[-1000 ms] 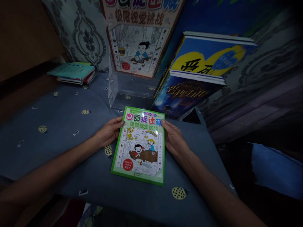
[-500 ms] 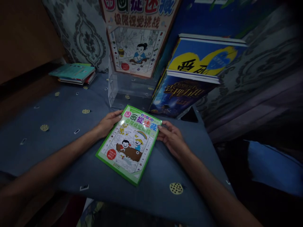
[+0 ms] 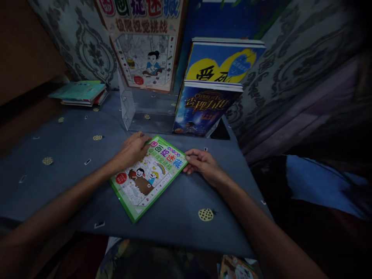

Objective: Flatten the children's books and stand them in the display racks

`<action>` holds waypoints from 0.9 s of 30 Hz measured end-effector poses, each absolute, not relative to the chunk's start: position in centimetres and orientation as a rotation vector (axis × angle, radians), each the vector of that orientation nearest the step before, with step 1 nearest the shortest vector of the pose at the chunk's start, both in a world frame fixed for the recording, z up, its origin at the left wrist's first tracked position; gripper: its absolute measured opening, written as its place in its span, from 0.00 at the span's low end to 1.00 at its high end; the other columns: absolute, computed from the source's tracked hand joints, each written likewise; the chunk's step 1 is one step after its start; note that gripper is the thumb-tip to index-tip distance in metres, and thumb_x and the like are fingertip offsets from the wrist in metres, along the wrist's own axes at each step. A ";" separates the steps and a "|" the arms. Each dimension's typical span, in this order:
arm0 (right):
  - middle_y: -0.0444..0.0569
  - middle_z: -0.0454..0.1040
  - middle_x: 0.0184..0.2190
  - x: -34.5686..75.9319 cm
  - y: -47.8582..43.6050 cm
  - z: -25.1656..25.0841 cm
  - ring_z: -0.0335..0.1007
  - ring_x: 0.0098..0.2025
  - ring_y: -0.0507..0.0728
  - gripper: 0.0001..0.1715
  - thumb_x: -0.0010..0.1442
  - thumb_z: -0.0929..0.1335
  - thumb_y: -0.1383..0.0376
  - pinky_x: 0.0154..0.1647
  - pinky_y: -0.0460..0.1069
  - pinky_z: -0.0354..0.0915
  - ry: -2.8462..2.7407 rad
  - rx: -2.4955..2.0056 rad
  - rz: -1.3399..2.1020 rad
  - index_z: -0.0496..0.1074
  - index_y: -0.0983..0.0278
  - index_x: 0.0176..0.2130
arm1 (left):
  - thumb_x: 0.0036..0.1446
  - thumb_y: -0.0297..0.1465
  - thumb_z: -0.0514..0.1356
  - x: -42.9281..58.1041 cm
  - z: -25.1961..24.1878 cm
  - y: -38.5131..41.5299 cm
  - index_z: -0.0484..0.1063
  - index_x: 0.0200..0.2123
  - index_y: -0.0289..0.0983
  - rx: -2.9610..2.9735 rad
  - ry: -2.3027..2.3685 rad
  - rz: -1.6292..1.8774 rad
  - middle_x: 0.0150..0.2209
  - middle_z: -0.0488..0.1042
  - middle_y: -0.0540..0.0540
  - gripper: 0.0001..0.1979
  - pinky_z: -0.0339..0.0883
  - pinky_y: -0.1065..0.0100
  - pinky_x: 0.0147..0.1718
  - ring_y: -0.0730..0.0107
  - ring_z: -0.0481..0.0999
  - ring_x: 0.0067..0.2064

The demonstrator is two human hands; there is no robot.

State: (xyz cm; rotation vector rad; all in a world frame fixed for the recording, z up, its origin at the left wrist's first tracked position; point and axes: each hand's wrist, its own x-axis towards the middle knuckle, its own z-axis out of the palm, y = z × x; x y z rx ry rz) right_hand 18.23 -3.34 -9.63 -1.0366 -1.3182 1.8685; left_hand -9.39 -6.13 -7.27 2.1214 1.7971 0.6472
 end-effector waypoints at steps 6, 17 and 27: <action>0.44 0.78 0.20 18.5 -3.2 -9.7 0.77 0.22 0.52 0.21 0.50 0.79 0.55 0.22 0.42 0.71 -1.341 -1.092 1.874 0.71 0.64 0.34 | 0.70 0.37 0.54 -3.2 -6.7 -11.4 0.70 0.57 0.33 2.568 1.649 0.268 0.59 0.71 0.35 0.19 0.66 0.50 0.57 0.49 0.69 0.60; 0.40 0.73 0.16 18.0 -3.1 -10.3 0.67 0.17 0.48 0.25 0.41 0.80 0.51 0.17 0.42 0.65 -1.436 -1.147 1.551 0.73 0.64 0.29 | 0.69 0.36 0.57 -0.8 -7.2 -13.7 0.66 0.62 0.30 2.747 1.599 0.039 0.59 0.72 0.34 0.23 0.65 0.51 0.56 0.48 0.70 0.60; 0.40 0.72 0.18 18.4 -2.8 -10.8 0.68 0.18 0.48 0.20 0.47 0.78 0.53 0.17 0.43 0.65 -1.481 -1.127 1.509 0.73 0.64 0.31 | 0.68 0.28 0.55 -0.1 -6.2 -13.3 0.75 0.43 0.32 2.757 1.632 -0.029 0.46 0.79 0.36 0.09 0.74 0.54 0.44 0.52 0.76 0.48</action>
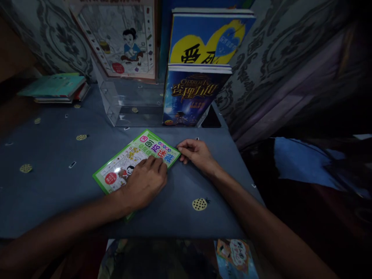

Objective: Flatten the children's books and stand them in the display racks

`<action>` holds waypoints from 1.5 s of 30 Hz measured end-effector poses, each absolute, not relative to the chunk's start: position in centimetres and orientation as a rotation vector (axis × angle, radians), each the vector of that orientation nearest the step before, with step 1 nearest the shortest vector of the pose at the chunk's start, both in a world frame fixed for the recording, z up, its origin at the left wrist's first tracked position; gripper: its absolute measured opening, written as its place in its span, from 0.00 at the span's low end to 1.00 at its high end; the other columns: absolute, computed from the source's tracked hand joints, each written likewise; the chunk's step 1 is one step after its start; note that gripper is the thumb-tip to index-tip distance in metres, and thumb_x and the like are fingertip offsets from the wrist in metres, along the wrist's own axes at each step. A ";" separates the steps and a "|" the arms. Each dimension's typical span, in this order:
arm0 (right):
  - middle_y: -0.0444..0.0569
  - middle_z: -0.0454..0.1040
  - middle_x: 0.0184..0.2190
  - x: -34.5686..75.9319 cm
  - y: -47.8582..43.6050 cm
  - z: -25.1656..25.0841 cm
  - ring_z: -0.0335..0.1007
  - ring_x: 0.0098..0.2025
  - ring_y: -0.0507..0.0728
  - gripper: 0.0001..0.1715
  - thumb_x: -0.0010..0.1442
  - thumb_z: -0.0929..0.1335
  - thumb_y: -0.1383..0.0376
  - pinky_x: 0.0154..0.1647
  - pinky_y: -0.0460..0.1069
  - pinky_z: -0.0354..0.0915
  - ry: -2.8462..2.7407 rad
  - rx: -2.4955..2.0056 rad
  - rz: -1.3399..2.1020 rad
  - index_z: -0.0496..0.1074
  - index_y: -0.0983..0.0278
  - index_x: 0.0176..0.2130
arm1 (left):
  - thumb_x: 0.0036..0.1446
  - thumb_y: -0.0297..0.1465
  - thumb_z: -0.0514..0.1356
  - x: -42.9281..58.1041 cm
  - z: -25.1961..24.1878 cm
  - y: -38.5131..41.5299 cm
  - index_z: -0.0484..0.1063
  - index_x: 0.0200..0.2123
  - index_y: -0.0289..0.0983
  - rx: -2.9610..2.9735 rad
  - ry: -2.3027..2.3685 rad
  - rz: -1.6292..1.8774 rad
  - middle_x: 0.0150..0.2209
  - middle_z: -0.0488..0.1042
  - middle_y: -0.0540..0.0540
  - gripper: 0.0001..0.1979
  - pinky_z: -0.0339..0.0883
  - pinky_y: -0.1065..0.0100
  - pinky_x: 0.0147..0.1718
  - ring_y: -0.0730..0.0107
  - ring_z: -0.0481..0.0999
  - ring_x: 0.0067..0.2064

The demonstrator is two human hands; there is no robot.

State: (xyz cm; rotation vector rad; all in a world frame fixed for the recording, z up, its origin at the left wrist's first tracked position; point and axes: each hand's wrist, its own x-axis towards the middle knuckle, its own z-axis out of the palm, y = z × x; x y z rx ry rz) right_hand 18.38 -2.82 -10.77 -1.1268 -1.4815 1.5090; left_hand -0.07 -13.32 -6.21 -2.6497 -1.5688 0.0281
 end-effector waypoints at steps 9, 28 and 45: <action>0.39 0.71 0.19 18.4 -2.7 -10.8 0.69 0.19 0.49 0.18 0.49 0.77 0.55 0.16 0.42 0.66 -1.478 -1.123 1.510 0.72 0.64 0.30 | 0.66 0.28 0.56 -0.5 -6.6 -13.2 0.76 0.39 0.33 -2.643 -1.482 -0.072 0.43 0.80 0.38 0.08 0.76 0.58 0.39 0.55 0.76 0.44; 0.38 0.70 0.19 18.9 -5.7 -9.5 0.68 0.15 0.49 0.22 0.55 0.74 0.49 0.13 0.42 0.63 -1.615 -1.242 1.368 0.65 0.61 0.31 | 0.68 0.34 0.54 -7.3 -5.1 -10.8 0.75 0.51 0.36 -2.437 -1.985 -0.063 0.56 0.75 0.38 0.14 0.73 0.53 0.47 0.49 0.74 0.54; 0.59 0.75 0.56 17.0 -7.4 -10.4 0.74 0.56 0.69 0.22 0.65 0.68 0.52 0.58 0.67 0.70 -2.033 -1.155 0.965 0.76 0.61 0.52 | 0.57 0.33 0.60 -12.9 -7.3 -9.2 0.68 0.53 0.32 -2.559 -2.903 -1.295 0.23 0.70 0.54 0.21 0.62 0.74 0.18 0.74 0.69 0.21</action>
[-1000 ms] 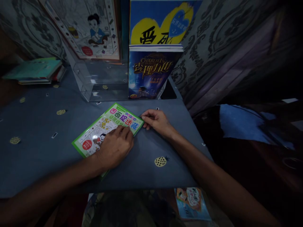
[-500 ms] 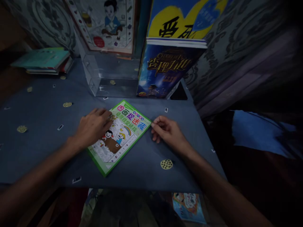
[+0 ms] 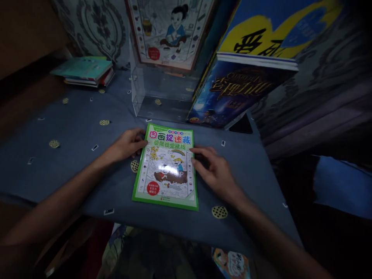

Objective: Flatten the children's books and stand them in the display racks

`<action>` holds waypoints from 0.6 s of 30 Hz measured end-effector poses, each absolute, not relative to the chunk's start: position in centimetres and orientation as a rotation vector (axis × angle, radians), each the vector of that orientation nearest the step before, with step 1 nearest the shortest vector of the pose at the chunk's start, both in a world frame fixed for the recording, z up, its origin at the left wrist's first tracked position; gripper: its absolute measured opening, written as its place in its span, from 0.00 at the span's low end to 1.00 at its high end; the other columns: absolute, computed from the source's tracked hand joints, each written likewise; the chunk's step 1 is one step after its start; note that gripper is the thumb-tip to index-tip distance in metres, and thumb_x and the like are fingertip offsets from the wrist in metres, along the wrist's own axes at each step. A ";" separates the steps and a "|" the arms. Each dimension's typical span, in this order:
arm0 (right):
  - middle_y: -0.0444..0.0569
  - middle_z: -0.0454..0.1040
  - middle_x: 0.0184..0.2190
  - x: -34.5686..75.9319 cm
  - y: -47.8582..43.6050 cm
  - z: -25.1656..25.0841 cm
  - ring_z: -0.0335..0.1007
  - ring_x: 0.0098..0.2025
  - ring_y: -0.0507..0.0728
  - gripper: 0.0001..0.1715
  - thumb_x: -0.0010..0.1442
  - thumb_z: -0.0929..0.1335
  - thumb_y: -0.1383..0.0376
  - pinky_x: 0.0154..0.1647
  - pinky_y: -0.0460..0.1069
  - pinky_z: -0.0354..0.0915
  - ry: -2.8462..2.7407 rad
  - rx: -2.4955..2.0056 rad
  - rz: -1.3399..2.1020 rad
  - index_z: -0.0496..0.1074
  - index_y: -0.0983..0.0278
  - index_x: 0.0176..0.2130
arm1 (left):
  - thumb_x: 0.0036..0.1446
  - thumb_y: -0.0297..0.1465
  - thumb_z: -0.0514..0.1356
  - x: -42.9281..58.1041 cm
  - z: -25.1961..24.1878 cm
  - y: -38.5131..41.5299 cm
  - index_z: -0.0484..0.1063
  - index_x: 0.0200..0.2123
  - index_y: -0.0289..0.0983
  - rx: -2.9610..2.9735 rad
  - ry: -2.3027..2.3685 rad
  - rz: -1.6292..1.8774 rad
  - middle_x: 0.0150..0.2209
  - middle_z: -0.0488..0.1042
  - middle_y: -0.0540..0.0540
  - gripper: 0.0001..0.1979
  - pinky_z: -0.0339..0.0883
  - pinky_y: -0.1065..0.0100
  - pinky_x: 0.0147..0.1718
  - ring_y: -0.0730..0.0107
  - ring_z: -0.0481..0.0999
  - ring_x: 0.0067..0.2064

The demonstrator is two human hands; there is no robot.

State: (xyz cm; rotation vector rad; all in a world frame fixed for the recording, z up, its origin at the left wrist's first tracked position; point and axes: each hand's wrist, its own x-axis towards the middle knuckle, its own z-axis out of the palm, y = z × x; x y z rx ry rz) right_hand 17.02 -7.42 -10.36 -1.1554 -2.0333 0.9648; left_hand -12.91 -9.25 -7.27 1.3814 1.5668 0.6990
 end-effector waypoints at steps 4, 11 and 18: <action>0.61 0.53 0.73 15.7 -10.8 -11.3 0.43 0.76 0.71 0.33 0.71 0.62 0.54 0.72 0.72 0.50 -2.428 -1.094 0.506 0.62 0.65 0.68 | 0.58 0.30 0.60 -12.5 -7.2 -9.4 0.66 0.54 0.32 1.417 1.599 0.683 0.21 0.69 0.56 0.21 0.61 0.75 0.15 0.75 0.67 0.19; 0.60 0.46 0.75 16.2 -13.3 -11.4 0.37 0.77 0.68 0.43 0.73 0.58 0.48 0.74 0.71 0.42 -2.777 -1.003 0.460 0.45 0.66 0.75 | 0.59 0.29 0.61 -12.2 -7.8 -9.5 0.68 0.52 0.33 1.498 1.667 0.715 0.23 0.72 0.54 0.17 0.59 0.76 0.15 0.77 0.67 0.19; 0.59 0.46 0.75 16.7 -12.9 -10.8 0.38 0.77 0.67 0.43 0.71 0.59 0.45 0.74 0.70 0.45 -2.806 -0.944 0.492 0.49 0.63 0.74 | 0.58 0.29 0.61 -12.4 -7.7 -9.5 0.69 0.53 0.33 1.388 1.587 0.738 0.22 0.71 0.55 0.19 0.60 0.76 0.16 0.76 0.69 0.20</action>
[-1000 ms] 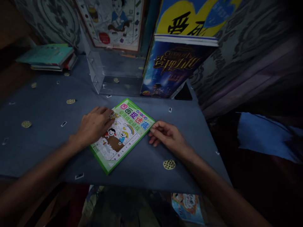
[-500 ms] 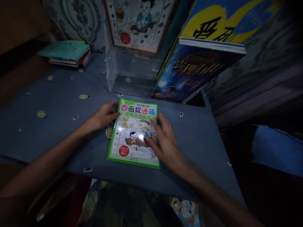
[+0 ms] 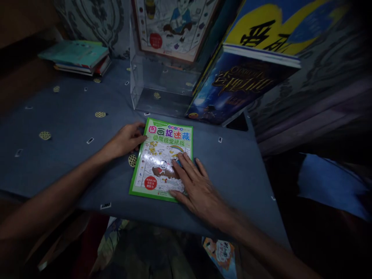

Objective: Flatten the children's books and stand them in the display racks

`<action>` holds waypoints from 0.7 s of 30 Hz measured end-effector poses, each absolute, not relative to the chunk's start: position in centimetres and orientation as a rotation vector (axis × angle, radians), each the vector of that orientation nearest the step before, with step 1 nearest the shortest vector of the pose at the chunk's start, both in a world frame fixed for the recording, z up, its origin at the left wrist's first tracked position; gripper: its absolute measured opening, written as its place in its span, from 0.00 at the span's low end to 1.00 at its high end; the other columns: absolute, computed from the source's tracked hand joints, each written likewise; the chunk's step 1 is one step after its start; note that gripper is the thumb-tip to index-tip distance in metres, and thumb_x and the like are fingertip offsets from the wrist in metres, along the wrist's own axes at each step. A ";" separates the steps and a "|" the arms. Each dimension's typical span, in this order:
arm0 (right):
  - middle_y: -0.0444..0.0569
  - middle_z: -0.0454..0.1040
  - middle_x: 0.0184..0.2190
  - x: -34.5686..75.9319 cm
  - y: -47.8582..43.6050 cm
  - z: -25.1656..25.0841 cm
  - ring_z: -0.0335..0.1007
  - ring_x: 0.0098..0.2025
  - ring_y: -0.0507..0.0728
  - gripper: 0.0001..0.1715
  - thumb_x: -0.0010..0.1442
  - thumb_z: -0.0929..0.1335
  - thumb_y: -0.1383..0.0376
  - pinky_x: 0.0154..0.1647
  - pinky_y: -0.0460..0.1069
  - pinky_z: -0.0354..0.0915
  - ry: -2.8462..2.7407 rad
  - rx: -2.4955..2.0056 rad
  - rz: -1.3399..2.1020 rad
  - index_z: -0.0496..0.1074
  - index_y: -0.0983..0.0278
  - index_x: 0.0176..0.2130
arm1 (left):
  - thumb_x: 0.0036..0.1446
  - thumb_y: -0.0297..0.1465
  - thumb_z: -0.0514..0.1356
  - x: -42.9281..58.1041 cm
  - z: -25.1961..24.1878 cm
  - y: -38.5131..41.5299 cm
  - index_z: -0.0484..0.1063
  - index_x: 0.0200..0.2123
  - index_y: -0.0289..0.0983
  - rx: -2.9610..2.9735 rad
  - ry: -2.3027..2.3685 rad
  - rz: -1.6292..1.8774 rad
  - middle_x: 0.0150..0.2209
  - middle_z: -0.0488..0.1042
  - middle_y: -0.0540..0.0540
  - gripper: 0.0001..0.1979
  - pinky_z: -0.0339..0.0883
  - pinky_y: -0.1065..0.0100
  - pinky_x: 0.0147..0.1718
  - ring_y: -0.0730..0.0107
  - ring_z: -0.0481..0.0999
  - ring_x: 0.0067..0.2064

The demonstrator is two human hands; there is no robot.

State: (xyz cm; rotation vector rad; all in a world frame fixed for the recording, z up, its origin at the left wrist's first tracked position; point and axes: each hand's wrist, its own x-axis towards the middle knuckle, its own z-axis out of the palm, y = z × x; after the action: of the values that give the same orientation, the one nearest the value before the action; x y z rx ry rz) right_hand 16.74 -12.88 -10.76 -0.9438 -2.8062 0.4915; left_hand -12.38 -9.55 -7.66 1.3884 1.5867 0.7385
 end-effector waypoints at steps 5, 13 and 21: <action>0.63 0.48 0.75 15.0 -8.9 -10.8 0.39 0.77 0.68 0.42 0.72 0.57 0.43 0.73 0.71 0.45 -2.698 -1.109 0.456 0.57 0.67 0.71 | 0.54 0.33 0.65 -12.5 -7.8 -9.3 0.68 0.54 0.33 1.228 1.471 0.781 0.21 0.72 0.55 0.25 0.57 0.77 0.14 0.75 0.70 0.19; 0.67 0.56 0.72 13.0 -3.5 -10.9 0.49 0.75 0.69 0.38 0.71 0.59 0.51 0.72 0.70 0.48 -2.571 -1.302 0.343 0.58 0.72 0.70 | 0.43 0.41 0.71 -11.8 -8.0 -9.5 0.66 0.48 0.38 1.045 1.352 0.829 0.26 0.75 0.54 0.30 0.61 0.77 0.15 0.72 0.76 0.23; 0.71 0.55 0.71 12.8 -2.5 -9.4 0.53 0.72 0.73 0.47 0.63 0.68 0.48 0.70 0.66 0.53 -2.516 -1.458 0.341 0.59 0.76 0.69 | 0.44 0.42 0.68 -11.4 -8.6 -9.5 0.64 0.51 0.38 1.063 1.338 0.859 0.25 0.72 0.55 0.31 0.58 0.77 0.14 0.71 0.76 0.23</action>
State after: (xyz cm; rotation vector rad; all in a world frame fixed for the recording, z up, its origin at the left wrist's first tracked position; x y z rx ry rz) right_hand 12.84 -2.53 -9.40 -1.4576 -2.5163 0.3410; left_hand -11.39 -9.51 -8.55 1.0627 1.3377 0.8591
